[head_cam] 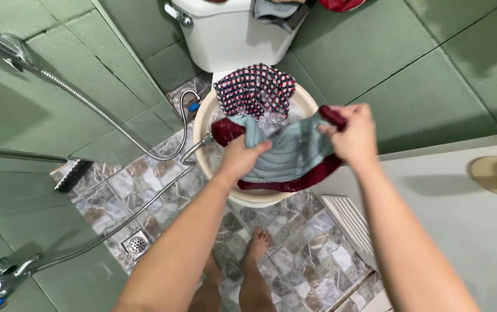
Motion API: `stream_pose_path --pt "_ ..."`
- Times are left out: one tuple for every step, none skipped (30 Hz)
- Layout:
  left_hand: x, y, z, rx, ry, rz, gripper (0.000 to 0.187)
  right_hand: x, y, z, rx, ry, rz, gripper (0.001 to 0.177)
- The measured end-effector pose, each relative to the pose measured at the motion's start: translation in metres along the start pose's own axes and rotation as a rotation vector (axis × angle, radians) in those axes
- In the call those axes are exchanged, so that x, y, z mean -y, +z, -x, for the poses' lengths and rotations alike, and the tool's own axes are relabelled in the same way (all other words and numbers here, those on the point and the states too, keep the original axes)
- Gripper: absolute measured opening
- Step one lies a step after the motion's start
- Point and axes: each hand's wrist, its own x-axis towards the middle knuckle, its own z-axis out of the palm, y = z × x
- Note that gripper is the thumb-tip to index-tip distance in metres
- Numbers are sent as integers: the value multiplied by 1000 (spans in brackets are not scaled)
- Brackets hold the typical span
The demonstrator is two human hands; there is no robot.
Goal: The person washes clothes by hand in a basin, using a handheld shower head to rinse the items and scrubbing them in soapy water before wringing them out.
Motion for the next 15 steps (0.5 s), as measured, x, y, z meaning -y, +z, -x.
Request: stream_pose_path --pt "2 4 0 -14 106 -110 58 -15 36 8 -9 0 -5 48" --pt "7 5 1 -8 32 -307 59 -27 70 17 -18 -1 -10 48" --pt "14 7 5 0 -46 -503 60 -35 101 28 33 84 -71 53" --pt "21 10 6 8 -126 -698 62 -38 127 37 85 169 -131 58" --pt "28 14 3 14 -63 -872 52 -38 146 47 106 207 -45 61" --pt "36 18 -4 21 3 -1046 43 -32 163 55 126 244 42 65" --pt "45 23 -11 34 68 -1215 35 -22 175 60 152 282 133 68" --pt "53 30 -20 27 125 -1271 36 -10 184 60 224 319 141 74" --pt "64 40 -28 24 185 -1327 37 1 190 62 297 361 150 81" --pt "76 49 -37 23 247 -1381 38 11 195 61 370 402 159 89" --pt "88 54 -50 42 238 -1305 38 19 201 53 376 421 211 93" --pt "104 60 -60 61 229 -1229 37 26 207 50 381 439 263 98" --pt "123 69 -65 90 219 -1150 37 28 214 49 391 465 321 103" --pt "144 72 -70 129 321 -1249 43 26 222 45 418 489 328 104" --pt "161 78 -78 168 349 -1267 45 19 230 39 441 507 350 100"
